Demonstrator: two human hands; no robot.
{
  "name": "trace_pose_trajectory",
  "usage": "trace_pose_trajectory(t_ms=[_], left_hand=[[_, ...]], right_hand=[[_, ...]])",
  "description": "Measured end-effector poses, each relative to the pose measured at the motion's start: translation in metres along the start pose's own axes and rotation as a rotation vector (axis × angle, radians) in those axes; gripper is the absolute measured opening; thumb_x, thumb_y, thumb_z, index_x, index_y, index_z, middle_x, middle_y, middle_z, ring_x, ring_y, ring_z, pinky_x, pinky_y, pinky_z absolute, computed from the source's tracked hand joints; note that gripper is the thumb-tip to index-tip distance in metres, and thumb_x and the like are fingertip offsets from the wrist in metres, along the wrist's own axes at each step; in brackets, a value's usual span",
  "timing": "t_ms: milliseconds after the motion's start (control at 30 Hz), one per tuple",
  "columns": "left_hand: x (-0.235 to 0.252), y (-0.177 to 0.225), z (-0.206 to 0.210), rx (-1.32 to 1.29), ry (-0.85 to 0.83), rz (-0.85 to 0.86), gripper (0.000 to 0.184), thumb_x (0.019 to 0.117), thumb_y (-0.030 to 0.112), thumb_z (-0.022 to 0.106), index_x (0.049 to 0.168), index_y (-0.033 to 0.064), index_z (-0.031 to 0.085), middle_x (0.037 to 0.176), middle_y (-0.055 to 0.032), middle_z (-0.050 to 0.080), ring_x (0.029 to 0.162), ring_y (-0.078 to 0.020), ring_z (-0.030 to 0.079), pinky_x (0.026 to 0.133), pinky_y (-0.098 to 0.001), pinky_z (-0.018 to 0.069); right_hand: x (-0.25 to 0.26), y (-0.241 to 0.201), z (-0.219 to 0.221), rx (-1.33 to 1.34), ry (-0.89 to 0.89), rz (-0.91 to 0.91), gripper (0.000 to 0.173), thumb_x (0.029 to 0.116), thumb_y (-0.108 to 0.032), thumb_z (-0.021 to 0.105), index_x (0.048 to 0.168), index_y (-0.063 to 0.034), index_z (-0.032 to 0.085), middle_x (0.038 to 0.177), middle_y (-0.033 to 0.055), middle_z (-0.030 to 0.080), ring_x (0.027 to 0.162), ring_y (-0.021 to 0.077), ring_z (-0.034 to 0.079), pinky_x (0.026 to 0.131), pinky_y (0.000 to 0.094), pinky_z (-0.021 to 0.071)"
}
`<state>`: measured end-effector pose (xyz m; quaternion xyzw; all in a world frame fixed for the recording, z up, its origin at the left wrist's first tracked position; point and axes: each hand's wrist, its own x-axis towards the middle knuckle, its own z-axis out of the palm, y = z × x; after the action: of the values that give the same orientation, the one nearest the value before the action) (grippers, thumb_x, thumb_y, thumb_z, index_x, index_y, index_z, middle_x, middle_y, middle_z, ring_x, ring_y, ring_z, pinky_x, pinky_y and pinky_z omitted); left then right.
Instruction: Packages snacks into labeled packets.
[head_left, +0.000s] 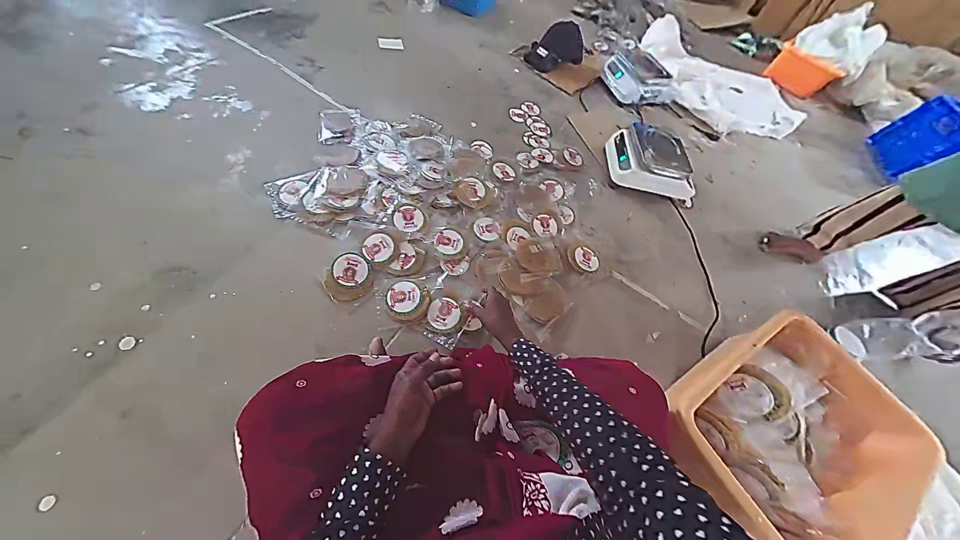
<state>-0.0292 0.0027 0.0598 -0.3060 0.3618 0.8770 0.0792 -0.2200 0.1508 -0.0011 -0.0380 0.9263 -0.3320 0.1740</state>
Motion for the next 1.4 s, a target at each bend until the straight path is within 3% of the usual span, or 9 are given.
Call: trace_pose_trajectory(t_ms=[167,500,667,800,867,933,1033,1233,1400], left_hand=[[0.011,-0.004,0.001,-0.014,0.006,-0.021,0.032,0.1072,0.009,0.046,0.137,-0.0029,0.041,0.105,-0.0215,0.068,0.084,-0.0313,0.073,0.072,-0.0443,0.0628],[0.016,-0.008,0.005,0.025,-0.014,0.005,0.03,0.109,0.011,0.041,0.134,-0.0038,0.046,0.101,-0.0211,0.07,0.08,-0.0313,0.074,0.07,-0.0441,0.0631],[0.009,-0.004,0.005,-0.004,-0.069,-0.043,0.064,0.1123,0.041,0.012,0.122,-0.0049,0.055,0.096,-0.0168,0.073,0.081,-0.0292,0.074,0.072,-0.0459,0.0625],[-0.005,-0.003,-0.002,-0.193,-0.334,-0.18,0.107,0.0954,0.069,-0.014,0.125,-0.0058,0.056,0.108,-0.0205,0.073,0.096,-0.0318,0.073,0.08,-0.0439,0.0618],[-0.014,-0.003,-0.006,-0.292,-0.521,-0.232,0.118,0.0865,0.083,-0.01,0.127,-0.0038,0.059,0.114,-0.0216,0.072,0.1,-0.0313,0.073,0.078,-0.04,0.0621],[-0.024,-0.005,-0.008,-0.373,-0.686,-0.264,0.104,0.0885,0.087,0.019,0.127,0.0007,0.064,0.112,-0.0195,0.072,0.093,-0.0259,0.074,0.071,-0.0332,0.0613],[-0.041,-0.012,-0.011,-0.306,-0.692,-0.282,0.043,0.0908,0.04,0.071,0.115,0.0046,0.07,0.104,-0.0142,0.073,0.079,-0.0184,0.074,0.061,-0.0293,0.062],[-0.062,-0.041,-0.009,-0.042,-0.333,-0.138,0.024,0.0976,0.015,0.054,0.121,0.009,0.058,0.104,-0.0112,0.073,0.089,-0.0229,0.074,0.069,-0.0419,0.064],[-0.047,-0.044,-0.03,0.117,-0.306,0.024,0.02,0.0932,0.016,0.059,0.113,0.0153,0.062,0.099,-0.0006,0.074,0.092,-0.0165,0.072,0.079,-0.0432,0.0624]], right_hand=[[0.041,-0.02,0.021,-0.279,-0.01,0.001,0.061,0.0971,-0.027,0.068,0.145,0.0057,0.049,0.137,0.0297,0.057,0.13,0.0459,0.054,0.106,0.0603,0.0449],[0.018,-0.067,-0.023,-0.199,-0.069,-0.139,0.018,0.0937,-0.015,0.07,0.105,-0.0023,0.075,0.106,0.0174,0.073,0.106,0.0326,0.068,0.097,0.0536,0.0506],[-0.066,-0.12,-0.081,-0.277,0.079,-0.639,0.012,0.0957,-0.014,0.07,0.1,-0.0061,0.077,0.099,0.0148,0.073,0.094,0.0318,0.07,0.086,0.0529,0.0557],[-0.13,-0.126,-0.13,-0.169,0.206,-0.987,0.01,0.0949,-0.014,0.071,0.096,-0.0079,0.079,0.096,0.0118,0.073,0.091,0.0244,0.07,0.083,0.0435,0.0559],[-0.157,-0.117,-0.145,-0.154,0.235,-1.07,0.01,0.0946,-0.016,0.071,0.095,-0.0095,0.079,0.095,0.0108,0.072,0.096,0.0257,0.067,0.089,0.0445,0.0498],[-0.178,-0.099,-0.151,-0.155,0.244,-1.109,0.013,0.0966,-0.019,0.07,0.094,-0.0106,0.079,0.098,0.01,0.073,0.102,0.0266,0.067,0.093,0.0469,0.0499],[-0.203,-0.062,-0.148,-0.087,0.236,-1.069,0.015,0.0977,-0.019,0.067,0.093,-0.0108,0.078,0.104,0.0094,0.074,0.112,0.0277,0.065,0.098,0.0473,0.0492],[-0.241,-0.006,-0.135,-0.024,0.251,-0.597,0.028,0.0871,-0.011,0.079,0.112,-0.002,0.071,0.112,0.0124,0.071,0.105,0.0238,0.069,0.092,0.0432,0.0581],[-0.245,0.055,-0.099,-0.306,-0.133,-0.255,0.032,0.0924,-0.019,0.073,0.115,0.0031,0.067,0.114,0.0239,0.066,0.113,0.0398,0.063,0.097,0.0549,0.0499]])
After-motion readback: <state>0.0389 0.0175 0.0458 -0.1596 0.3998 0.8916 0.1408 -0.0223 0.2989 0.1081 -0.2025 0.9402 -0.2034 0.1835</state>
